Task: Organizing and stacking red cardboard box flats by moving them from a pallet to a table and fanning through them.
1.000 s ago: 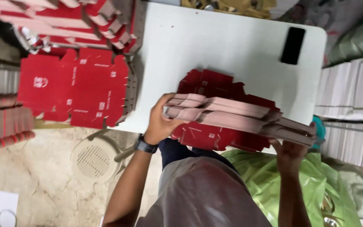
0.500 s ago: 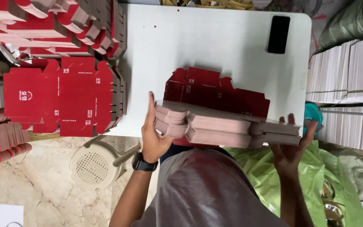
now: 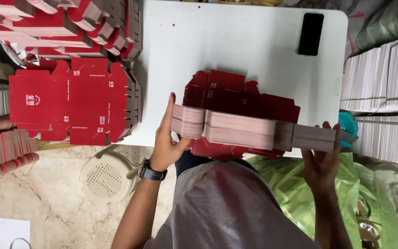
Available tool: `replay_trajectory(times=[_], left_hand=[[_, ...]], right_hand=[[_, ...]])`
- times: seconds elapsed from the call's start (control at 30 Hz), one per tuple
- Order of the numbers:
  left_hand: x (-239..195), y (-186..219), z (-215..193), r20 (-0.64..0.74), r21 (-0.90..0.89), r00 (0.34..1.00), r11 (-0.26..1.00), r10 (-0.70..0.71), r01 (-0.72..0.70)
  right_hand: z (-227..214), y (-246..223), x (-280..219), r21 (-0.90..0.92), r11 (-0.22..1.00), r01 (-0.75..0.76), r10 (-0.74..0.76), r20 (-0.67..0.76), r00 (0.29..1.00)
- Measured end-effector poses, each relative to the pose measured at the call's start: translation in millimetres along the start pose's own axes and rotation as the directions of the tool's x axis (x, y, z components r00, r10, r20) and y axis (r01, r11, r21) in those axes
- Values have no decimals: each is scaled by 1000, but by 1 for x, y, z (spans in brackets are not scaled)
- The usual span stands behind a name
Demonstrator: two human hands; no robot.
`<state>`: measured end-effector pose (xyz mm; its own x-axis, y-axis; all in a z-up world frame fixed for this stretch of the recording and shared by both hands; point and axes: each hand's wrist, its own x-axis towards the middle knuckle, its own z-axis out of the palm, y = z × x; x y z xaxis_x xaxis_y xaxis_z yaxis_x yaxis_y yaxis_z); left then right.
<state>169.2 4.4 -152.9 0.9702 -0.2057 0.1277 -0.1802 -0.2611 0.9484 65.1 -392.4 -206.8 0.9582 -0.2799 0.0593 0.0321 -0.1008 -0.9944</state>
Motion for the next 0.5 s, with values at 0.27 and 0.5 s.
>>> replay_trajectory(times=[0.27, 0.5], left_hand=[[-2, 0, 11, -42, 160, 999, 987, -13, 20], [6, -19, 3, -32, 122, 998, 991, -57, 61]], right_hand=[[-7, 15, -1, -113, 991, 77, -81, -23, 996], [-31, 46, 5, -78, 996, -38, 34, -55, 998]])
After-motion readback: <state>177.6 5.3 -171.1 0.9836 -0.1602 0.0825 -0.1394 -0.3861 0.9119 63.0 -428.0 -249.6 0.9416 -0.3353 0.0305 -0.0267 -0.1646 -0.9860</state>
